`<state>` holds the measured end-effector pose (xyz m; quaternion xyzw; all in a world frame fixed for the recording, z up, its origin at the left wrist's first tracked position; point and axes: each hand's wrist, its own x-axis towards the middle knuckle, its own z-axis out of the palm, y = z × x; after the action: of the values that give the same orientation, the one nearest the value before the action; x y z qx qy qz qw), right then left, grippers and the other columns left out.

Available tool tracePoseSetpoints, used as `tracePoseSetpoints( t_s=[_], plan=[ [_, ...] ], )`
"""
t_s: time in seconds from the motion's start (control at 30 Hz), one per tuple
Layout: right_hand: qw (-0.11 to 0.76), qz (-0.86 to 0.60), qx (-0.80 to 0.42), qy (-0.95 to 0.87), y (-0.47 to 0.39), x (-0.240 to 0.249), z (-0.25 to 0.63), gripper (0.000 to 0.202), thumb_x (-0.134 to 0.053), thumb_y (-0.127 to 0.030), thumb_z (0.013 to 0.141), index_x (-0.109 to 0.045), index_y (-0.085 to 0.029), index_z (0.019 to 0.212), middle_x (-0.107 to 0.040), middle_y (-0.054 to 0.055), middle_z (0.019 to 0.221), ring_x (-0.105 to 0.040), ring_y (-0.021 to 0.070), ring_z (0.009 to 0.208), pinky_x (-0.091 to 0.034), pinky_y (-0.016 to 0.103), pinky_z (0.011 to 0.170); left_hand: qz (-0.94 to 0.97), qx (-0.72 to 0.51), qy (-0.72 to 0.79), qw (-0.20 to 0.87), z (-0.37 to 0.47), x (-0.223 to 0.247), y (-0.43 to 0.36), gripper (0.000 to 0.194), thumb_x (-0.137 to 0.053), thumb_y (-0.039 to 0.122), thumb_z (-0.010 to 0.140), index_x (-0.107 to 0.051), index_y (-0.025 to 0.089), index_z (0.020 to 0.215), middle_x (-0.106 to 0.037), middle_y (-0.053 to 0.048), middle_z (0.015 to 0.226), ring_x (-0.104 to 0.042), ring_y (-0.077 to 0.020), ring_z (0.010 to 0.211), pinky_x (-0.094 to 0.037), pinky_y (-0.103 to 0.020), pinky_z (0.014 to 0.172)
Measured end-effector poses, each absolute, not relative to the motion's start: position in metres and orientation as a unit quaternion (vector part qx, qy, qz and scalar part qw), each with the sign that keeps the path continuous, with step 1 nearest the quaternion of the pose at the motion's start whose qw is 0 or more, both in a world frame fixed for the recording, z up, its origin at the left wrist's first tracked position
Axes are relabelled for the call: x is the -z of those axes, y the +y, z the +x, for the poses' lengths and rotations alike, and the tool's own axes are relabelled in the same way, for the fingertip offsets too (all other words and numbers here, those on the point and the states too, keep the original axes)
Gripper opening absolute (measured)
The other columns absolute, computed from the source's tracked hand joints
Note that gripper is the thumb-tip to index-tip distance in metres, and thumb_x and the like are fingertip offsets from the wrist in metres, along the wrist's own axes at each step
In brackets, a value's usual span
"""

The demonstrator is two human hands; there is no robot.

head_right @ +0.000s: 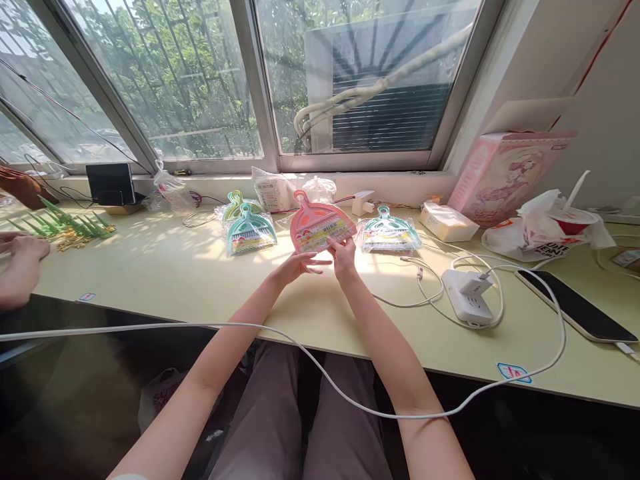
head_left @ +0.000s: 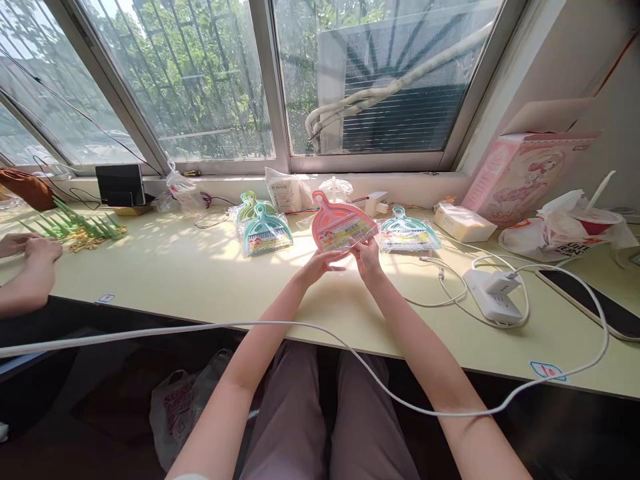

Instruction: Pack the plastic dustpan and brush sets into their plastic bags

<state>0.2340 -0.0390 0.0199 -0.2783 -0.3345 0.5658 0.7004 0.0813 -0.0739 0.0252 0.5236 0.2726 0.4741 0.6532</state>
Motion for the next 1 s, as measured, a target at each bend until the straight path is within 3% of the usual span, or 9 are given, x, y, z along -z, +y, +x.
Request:
tracePoseSetpoints(
  t_s=[0.13, 0.27, 0.33, 0.43, 0.57, 0.8, 1.0],
  plan=[
    [0.711, -0.282, -0.560, -0.318, -0.038, -0.021, 0.236, 0.038, -0.078, -0.015, 0.062, -0.060, -0.024, 0.095, -0.070, 0.000, 0.090, -0.070, 0.0190, 0.096, -0.060, 0.037, 0.092, 0.543, -0.381, 0.255, 0.704, 0.082, -0.023, -0.072, 0.061, -0.075, 0.045, 0.080, -0.058, 0.028, 0.137, -0.054, -0.014, 0.148, -0.061, -0.0415, 0.124, -0.051, -0.057, 0.097],
    [0.703, -0.281, -0.567, -0.325, -0.040, -0.022, 0.234, 0.040, -0.078, -0.014, 0.061, -0.060, -0.024, 0.095, -0.070, 0.000, 0.092, -0.069, 0.0186, 0.096, -0.061, 0.037, 0.090, 0.495, -0.510, 0.268, 0.650, 0.081, -0.026, -0.065, 0.059, -0.067, 0.060, 0.082, -0.062, 0.026, 0.130, -0.058, -0.013, 0.144, -0.051, -0.0403, 0.135, -0.044, -0.061, 0.105],
    [0.696, -0.283, -0.568, -0.336, -0.040, -0.022, 0.233, 0.041, -0.078, -0.015, 0.061, -0.060, -0.024, 0.097, -0.070, 0.000, 0.092, -0.069, 0.0189, 0.096, -0.061, 0.038, 0.089, 0.485, -0.558, 0.297, 0.604, 0.080, -0.027, -0.063, 0.061, -0.076, 0.053, 0.077, -0.062, 0.024, 0.129, -0.062, -0.013, 0.140, -0.054, -0.0392, 0.132, -0.046, -0.059, 0.104],
    [0.692, -0.294, -0.564, -0.342, -0.040, -0.021, 0.233, 0.045, -0.077, -0.011, 0.059, -0.060, -0.024, 0.098, -0.069, -0.001, 0.091, -0.069, 0.0192, 0.095, -0.061, 0.038, 0.088, 0.499, -0.557, 0.338, 0.571, 0.080, -0.025, -0.065, 0.071, -0.088, 0.040, 0.066, -0.060, 0.020, 0.129, -0.068, -0.015, 0.129, -0.069, -0.0369, 0.110, -0.054, -0.056, 0.094],
    [0.696, -0.303, -0.558, -0.337, -0.037, -0.019, 0.238, 0.043, -0.075, -0.010, 0.058, -0.060, -0.024, 0.096, -0.068, -0.002, 0.089, -0.068, 0.0193, 0.095, -0.061, 0.037, 0.087, 0.525, -0.527, 0.339, 0.576, 0.081, -0.021, -0.068, 0.076, -0.090, 0.039, 0.064, -0.058, 0.020, 0.131, -0.072, -0.015, 0.120, -0.075, -0.0293, 0.085, -0.059, -0.051, 0.086],
    [0.668, -0.305, -0.590, -0.336, -0.033, -0.019, 0.238, 0.041, -0.074, -0.009, 0.062, -0.060, -0.025, 0.097, -0.070, -0.003, 0.089, -0.070, 0.0174, 0.093, -0.060, 0.035, 0.089, 0.516, -0.547, 0.370, 0.545, 0.081, -0.016, -0.063, 0.074, -0.092, 0.037, 0.059, -0.061, 0.014, 0.122, -0.073, -0.017, 0.115, -0.075, -0.0282, 0.074, -0.061, -0.050, 0.078],
    [0.535, -0.302, -0.649, -0.449, -0.031, -0.034, 0.250, 0.017, -0.072, -0.026, 0.077, -0.068, -0.020, 0.093, -0.076, 0.006, 0.090, -0.072, 0.0220, 0.091, -0.059, 0.041, 0.092, 0.477, -0.578, 0.371, 0.549, 0.061, -0.019, -0.053, 0.060, -0.089, 0.029, 0.058, -0.066, 0.012, 0.111, -0.077, -0.011, 0.094, -0.072, -0.0222, 0.066, -0.061, -0.046, 0.079]
  ],
)
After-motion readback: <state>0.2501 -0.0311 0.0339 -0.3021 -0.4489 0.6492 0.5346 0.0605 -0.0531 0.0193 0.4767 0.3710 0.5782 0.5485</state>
